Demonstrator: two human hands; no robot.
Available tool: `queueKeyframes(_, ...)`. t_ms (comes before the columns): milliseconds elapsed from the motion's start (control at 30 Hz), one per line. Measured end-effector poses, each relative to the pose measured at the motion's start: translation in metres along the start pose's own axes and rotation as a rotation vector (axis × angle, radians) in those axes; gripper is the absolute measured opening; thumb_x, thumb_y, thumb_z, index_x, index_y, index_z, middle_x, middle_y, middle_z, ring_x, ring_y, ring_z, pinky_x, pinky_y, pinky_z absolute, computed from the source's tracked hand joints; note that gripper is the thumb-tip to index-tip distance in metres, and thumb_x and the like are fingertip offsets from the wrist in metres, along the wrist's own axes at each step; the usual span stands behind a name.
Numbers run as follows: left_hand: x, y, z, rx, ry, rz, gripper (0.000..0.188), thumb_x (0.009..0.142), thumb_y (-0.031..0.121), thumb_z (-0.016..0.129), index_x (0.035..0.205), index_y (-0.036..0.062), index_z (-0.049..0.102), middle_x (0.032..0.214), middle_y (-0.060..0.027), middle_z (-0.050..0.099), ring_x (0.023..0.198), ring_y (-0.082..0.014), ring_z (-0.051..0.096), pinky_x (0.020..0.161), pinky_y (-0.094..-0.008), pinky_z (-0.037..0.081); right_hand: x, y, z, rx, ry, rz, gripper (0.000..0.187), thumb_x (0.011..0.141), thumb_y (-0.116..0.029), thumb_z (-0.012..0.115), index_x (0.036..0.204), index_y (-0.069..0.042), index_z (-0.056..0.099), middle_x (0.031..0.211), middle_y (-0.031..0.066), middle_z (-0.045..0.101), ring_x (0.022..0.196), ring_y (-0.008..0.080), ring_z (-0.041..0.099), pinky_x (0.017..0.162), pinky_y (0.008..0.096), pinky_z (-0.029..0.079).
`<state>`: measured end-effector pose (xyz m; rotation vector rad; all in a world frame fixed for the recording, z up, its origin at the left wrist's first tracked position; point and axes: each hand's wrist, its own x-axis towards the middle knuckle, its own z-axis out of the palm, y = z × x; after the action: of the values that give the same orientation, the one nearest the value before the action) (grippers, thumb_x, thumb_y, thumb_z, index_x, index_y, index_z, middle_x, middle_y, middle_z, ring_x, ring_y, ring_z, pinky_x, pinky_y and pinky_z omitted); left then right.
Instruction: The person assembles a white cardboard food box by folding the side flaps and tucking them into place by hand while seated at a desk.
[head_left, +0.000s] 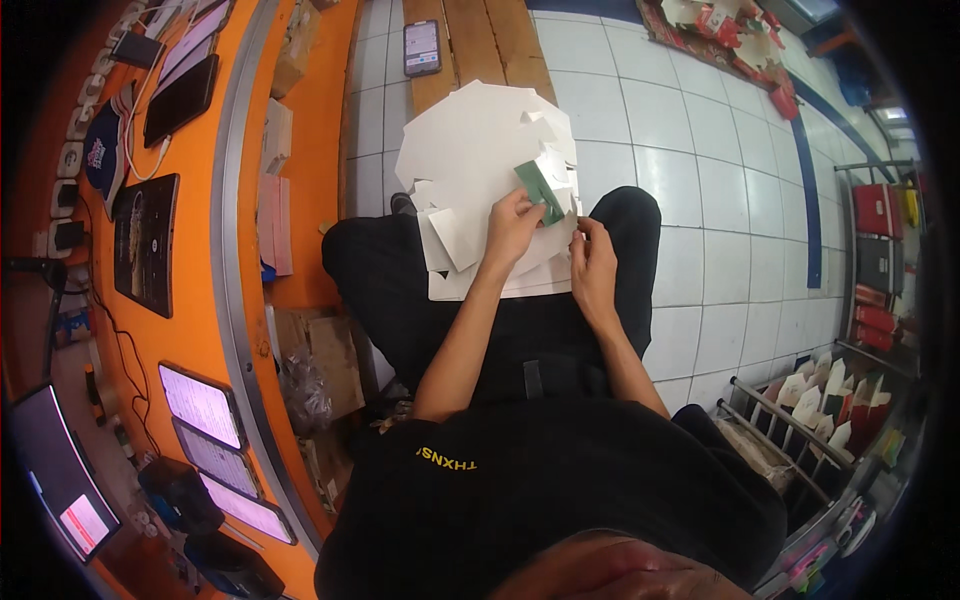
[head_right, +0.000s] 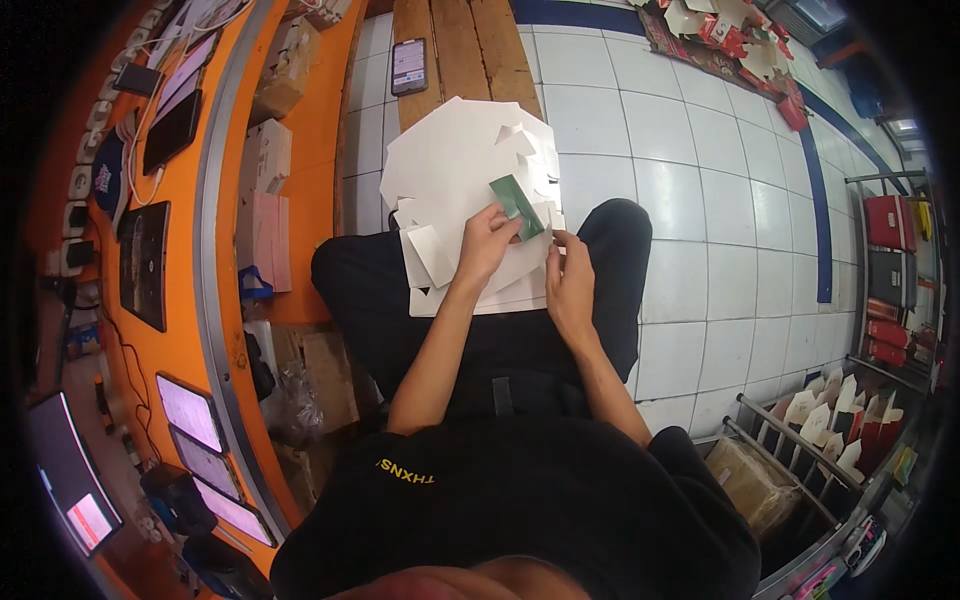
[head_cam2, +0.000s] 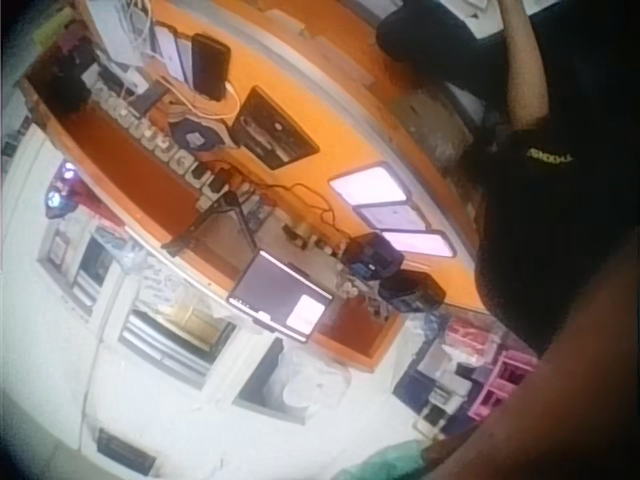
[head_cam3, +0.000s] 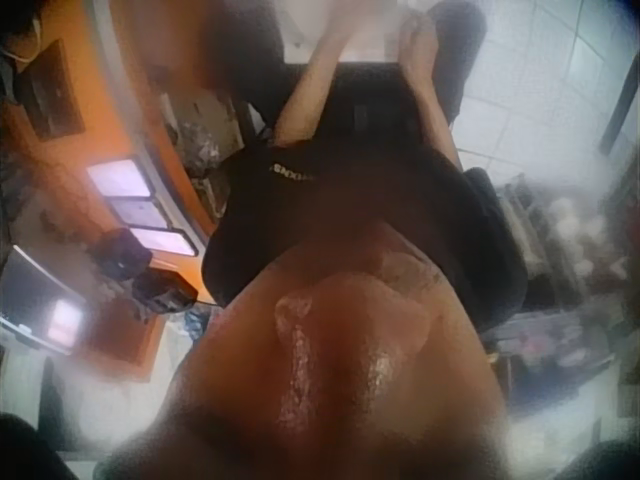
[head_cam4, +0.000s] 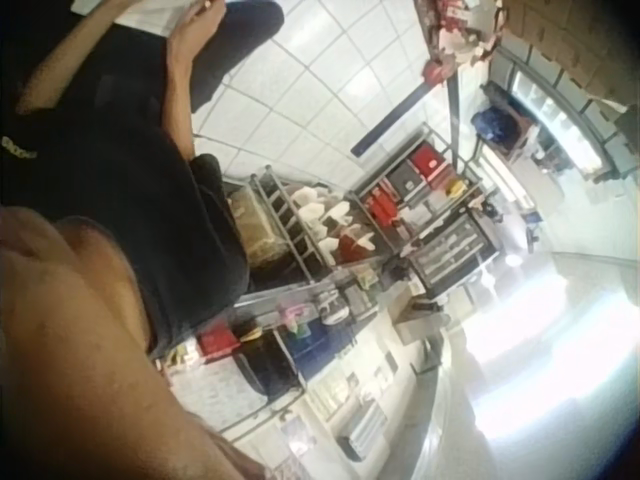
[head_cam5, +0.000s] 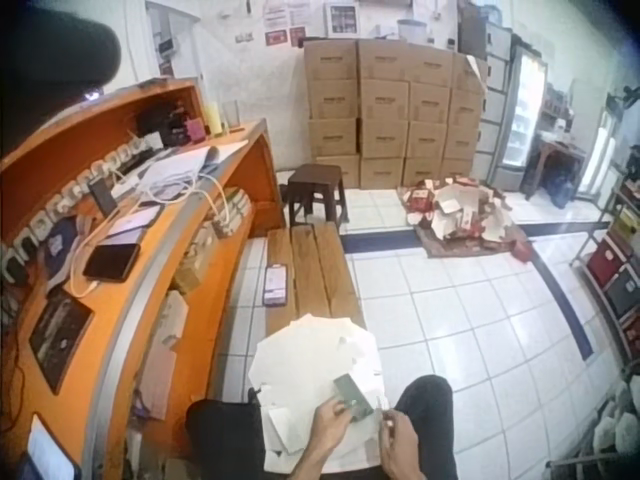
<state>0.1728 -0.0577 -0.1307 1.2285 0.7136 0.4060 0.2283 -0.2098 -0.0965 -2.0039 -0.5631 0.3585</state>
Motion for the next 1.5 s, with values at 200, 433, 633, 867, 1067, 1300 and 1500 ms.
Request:
queueKeyframes(200, 0.004, -0.015, 0.003, 0.016, 0.008, 0.018, 0.019, 0.094, 0.006, 0.066, 0.107, -0.0078, 0.065, 0.085, -0.0129, 0.075, 0.075, -0.0156, 0.07, 0.068, -0.0306, 0.056, 0.003, 0.002, 0.001, -0.113, -0.068, -0.13, 0.022, 0.1, -0.002, 0.057, 0.12, 0.0, 0.063, 0.098, 0.0174, 0.065, 0.082, 0.0261, 0.065, 0.075, 0.0377, 0.053)
queueKeyframes(433, -0.015, -0.009, 0.011, 0.25, 0.019, 0.011, 0.024, 0.095, 0.004, 0.062, 0.117, -0.0052, 0.065, 0.097, -0.0191, 0.077, 0.086, -0.0234, 0.077, 0.072, -0.0342, 0.059, 0.003, 0.006, 0.012, -0.1, -0.031, -0.145, 0.019, 0.098, -0.003, 0.061, 0.117, -0.001, 0.066, 0.096, 0.0208, 0.066, 0.084, 0.0382, 0.066, 0.076, 0.0441, 0.052)
queueKeyframes(633, -0.028, 0.007, 0.014, 0.264, -0.081, -0.002, 0.035, 0.094, 0.003, 0.06, 0.128, -0.0025, 0.065, 0.106, -0.0216, 0.077, 0.094, -0.0256, 0.076, 0.081, -0.0351, 0.059, 0.021, 0.004, 0.024, -0.144, -0.017, -0.064, 0.022, 0.098, -0.012, 0.065, 0.117, -0.002, 0.067, 0.099, 0.0245, 0.069, 0.088, 0.0426, 0.069, 0.078, 0.0486, 0.054)
queueKeyframes(867, -0.04, 0.061, -0.077, 0.743, 0.383, 0.352, 0.033, 0.096, 0.011, 0.063, 0.128, 0.0046, 0.067, 0.1, -0.0133, 0.073, 0.086, -0.0232, 0.068, 0.079, -0.0367, 0.055, 0.043, 0.008, 0.017, -0.192, -0.12, 0.129, 0.029, 0.1, -0.015, 0.058, 0.123, 0.001, 0.066, 0.101, 0.0284, 0.072, 0.089, 0.0463, 0.071, 0.079, 0.0515, 0.055)
queueKeyframes(1067, -0.031, 0.054, -0.126, -0.097, 0.147, -0.341, 0.049, 0.1, 0.04, 0.065, 0.129, 0.0001, 0.063, 0.115, -0.0065, 0.069, 0.102, -0.0191, 0.065, 0.085, -0.0338, 0.052, 0.038, -0.003, 0.003, -0.064, -0.078, 0.043, 0.031, 0.102, -0.016, 0.056, 0.124, 0.003, 0.067, 0.093, 0.0248, 0.073, 0.075, 0.0309, 0.073, 0.072, 0.0405, 0.056)
queueKeyframes(1300, -0.03, 0.044, -0.111, -0.028, -0.047, -0.191, 0.051, 0.091, 0.033, 0.077, 0.127, -0.0017, 0.065, 0.11, -0.0063, 0.069, 0.098, -0.0153, 0.064, 0.085, -0.0286, 0.05, 0.031, -0.013, -0.001, -0.151, -0.075, -0.068, 0.029, 0.102, -0.014, 0.057, 0.125, 0.002, 0.066, 0.097, 0.0232, 0.071, 0.081, 0.0358, 0.069, 0.075, 0.0411, 0.054)
queueKeyframes(1500, -0.022, 0.035, -0.098, -0.082, 0.142, -0.105, 0.046, 0.087, 0.028, 0.081, 0.118, -0.0034, 0.068, 0.105, -0.0069, 0.069, 0.092, -0.0142, 0.065, 0.079, -0.0276, 0.052, 0.015, -0.044, 0.003, -0.332, 0.135, -0.404, 0.038, 0.096, -0.014, 0.067, 0.133, -0.008, 0.063, 0.115, 0.0165, 0.064, 0.112, 0.0325, 0.061, 0.097, 0.0478, 0.046)
